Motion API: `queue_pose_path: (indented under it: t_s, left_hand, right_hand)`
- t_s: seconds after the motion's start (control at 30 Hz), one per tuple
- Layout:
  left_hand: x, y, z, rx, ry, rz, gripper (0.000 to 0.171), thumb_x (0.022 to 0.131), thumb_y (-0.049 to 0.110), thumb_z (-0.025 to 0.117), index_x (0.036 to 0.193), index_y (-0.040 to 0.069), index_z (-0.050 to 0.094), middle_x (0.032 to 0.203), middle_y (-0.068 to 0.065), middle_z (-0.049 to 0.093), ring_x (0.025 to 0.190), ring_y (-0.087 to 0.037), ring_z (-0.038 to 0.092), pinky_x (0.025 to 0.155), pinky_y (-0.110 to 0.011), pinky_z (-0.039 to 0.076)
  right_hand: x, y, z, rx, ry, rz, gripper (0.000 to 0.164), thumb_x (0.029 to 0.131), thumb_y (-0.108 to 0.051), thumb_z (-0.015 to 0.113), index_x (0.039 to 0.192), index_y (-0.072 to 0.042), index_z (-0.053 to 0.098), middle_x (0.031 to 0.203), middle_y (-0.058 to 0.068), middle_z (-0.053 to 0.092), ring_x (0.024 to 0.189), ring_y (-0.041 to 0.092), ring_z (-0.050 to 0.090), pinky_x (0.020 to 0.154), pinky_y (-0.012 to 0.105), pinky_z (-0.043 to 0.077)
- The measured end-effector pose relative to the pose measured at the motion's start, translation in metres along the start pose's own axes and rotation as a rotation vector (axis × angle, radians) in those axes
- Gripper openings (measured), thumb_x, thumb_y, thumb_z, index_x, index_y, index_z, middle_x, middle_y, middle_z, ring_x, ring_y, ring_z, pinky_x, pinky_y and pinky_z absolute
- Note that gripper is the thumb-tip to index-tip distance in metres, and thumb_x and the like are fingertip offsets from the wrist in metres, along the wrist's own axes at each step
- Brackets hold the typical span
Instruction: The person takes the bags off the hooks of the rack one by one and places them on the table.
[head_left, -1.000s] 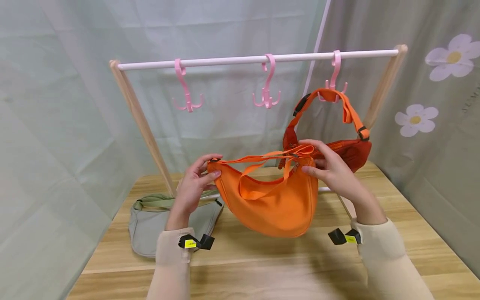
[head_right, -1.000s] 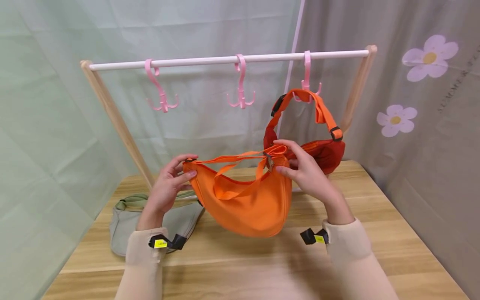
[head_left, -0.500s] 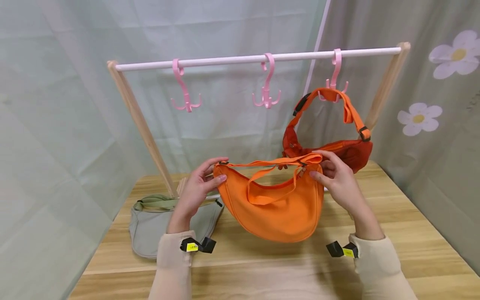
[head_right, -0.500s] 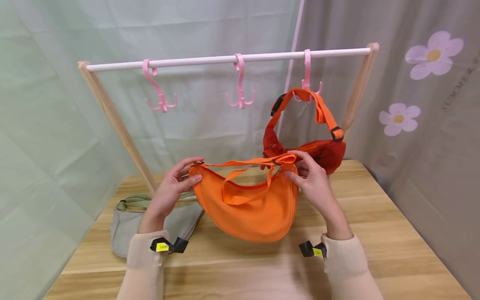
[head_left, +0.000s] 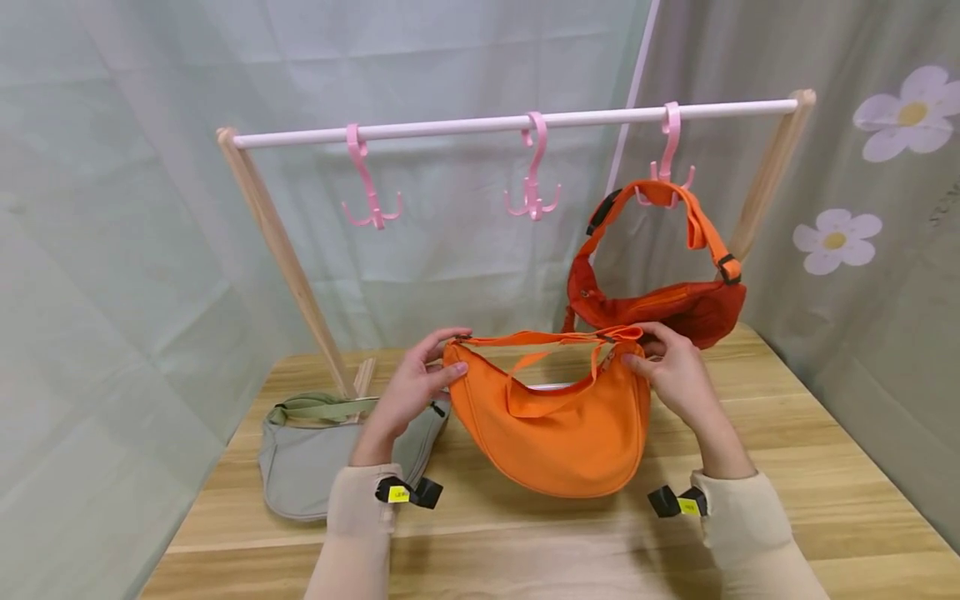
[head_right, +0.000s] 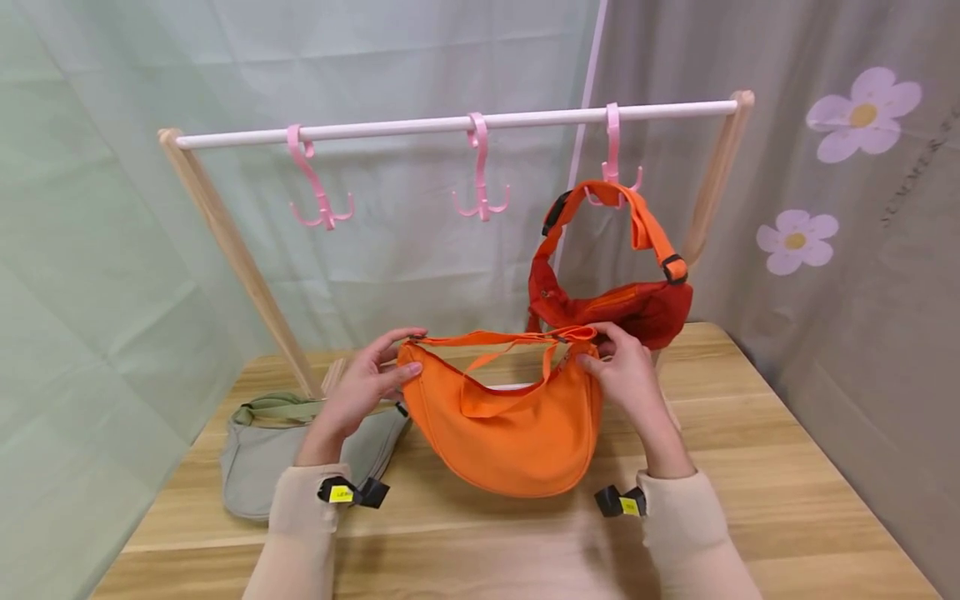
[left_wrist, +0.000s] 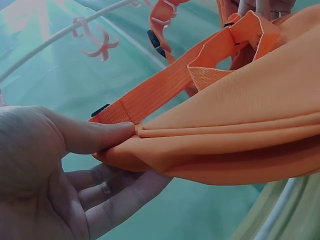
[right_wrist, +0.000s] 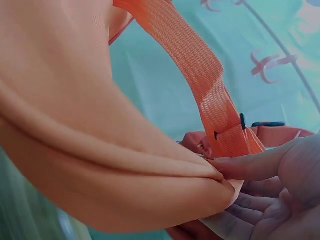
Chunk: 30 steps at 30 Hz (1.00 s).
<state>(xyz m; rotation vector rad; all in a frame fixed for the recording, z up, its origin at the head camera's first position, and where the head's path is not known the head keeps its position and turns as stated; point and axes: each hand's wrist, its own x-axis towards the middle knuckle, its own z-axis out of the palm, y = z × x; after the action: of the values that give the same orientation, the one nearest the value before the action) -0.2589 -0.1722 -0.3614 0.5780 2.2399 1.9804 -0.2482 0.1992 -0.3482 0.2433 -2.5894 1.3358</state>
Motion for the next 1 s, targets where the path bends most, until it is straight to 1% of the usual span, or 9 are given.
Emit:
queue_pose_path:
  t_s: [0.07,0.13,0.23,0.3,0.5,0.53,0.63,0.83,1.0]
  left_hand:
    - [0.002,-0.003,0.000,-0.004,-0.006,-0.017,0.050,0.104,0.004,0.063,0.150,0.018,0.053,0.130,-0.022,0.059,0.089,-0.025,0.071,0.065,-0.040,0.063]
    - [0.003,-0.007,-0.001,0.010,-0.005,-0.032,0.050,0.104,0.005,0.063,0.151,0.018,0.052,0.130,-0.022,0.059,0.089,-0.026,0.071,0.067,-0.045,0.063]
    - [0.005,-0.016,-0.002,0.043,0.003,-0.070,0.050,0.104,0.007,0.063,0.151,0.019,0.053,0.126,-0.022,0.060,0.086,-0.025,0.070,0.069,-0.054,0.062]
    - [0.007,-0.025,-0.003,0.066,0.003,-0.101,0.049,0.104,0.007,0.062,0.151,0.018,0.052,0.124,-0.022,0.061,0.084,-0.024,0.070,0.070,-0.055,0.062]
    - [0.013,-0.047,0.000,0.060,-0.010,-0.195,0.051,0.106,0.006,0.060,0.155,0.012,0.046,0.123,-0.023,0.061,0.083,-0.021,0.071,0.066,-0.040,0.063]
    - [0.014,-0.050,0.002,0.062,-0.008,-0.200,0.052,0.106,0.006,0.060,0.155,0.010,0.045,0.123,-0.023,0.061,0.083,-0.021,0.071,0.065,-0.037,0.063]
    - [0.016,-0.056,0.004,0.071,0.005,-0.213,0.052,0.106,0.005,0.059,0.156,0.009,0.044,0.123,-0.024,0.062,0.083,-0.021,0.070,0.064,-0.034,0.062]
    - [0.018,-0.064,0.009,0.103,0.005,-0.252,0.053,0.106,0.004,0.057,0.157,0.008,0.042,0.122,-0.026,0.059,0.084,-0.022,0.069,0.064,-0.038,0.062]
    - [0.017,-0.065,0.011,0.122,0.019,-0.283,0.054,0.107,0.006,0.057,0.158,0.008,0.039,0.127,-0.027,0.057,0.087,-0.023,0.069,0.067,-0.041,0.063]
  right_hand:
    - [0.002,0.003,0.002,0.011,-0.024,0.016,0.048,0.096,-0.008,0.074,0.139,0.006,0.057,0.100,0.022,0.075,0.084,0.024,0.068,0.064,0.025,0.052]
    - [0.005,0.007,0.004,0.046,-0.059,0.037,0.051,0.097,-0.007,0.074,0.141,0.009,0.054,0.097,0.021,0.073,0.079,0.021,0.065,0.062,0.025,0.053]
    - [0.008,0.015,0.010,0.100,-0.115,0.078,0.056,0.096,-0.007,0.073,0.143,0.013,0.050,0.093,0.018,0.069,0.071,0.016,0.060,0.059,0.026,0.052]
    - [0.009,0.022,0.014,0.136,-0.150,0.103,0.058,0.096,-0.007,0.073,0.143,0.015,0.048,0.093,0.017,0.068,0.070,0.015,0.058,0.059,0.027,0.052]
    - [0.013,0.044,0.025,0.138,-0.208,0.151,0.058,0.097,-0.008,0.072,0.142,0.018,0.046,0.103,0.023,0.069,0.075,0.013,0.062,0.064,0.029,0.057]
    - [0.013,0.047,0.027,0.132,-0.213,0.153,0.057,0.097,-0.008,0.072,0.142,0.017,0.047,0.104,0.024,0.069,0.075,0.013,0.062,0.065,0.029,0.058]
    - [0.015,0.054,0.031,0.134,-0.227,0.154,0.056,0.098,-0.008,0.071,0.142,0.017,0.047,0.103,0.025,0.068,0.076,0.014,0.061,0.066,0.031,0.057]
    - [0.017,0.070,0.040,0.186,-0.254,0.182,0.057,0.100,-0.008,0.067,0.144,0.019,0.043,0.102,0.020,0.068,0.073,0.012,0.056,0.062,0.029,0.052]
    - [0.019,0.081,0.045,0.226,-0.258,0.222,0.056,0.101,-0.009,0.065,0.146,0.015,0.044,0.101,0.014,0.068,0.069,0.011,0.056,0.061,0.028,0.052]
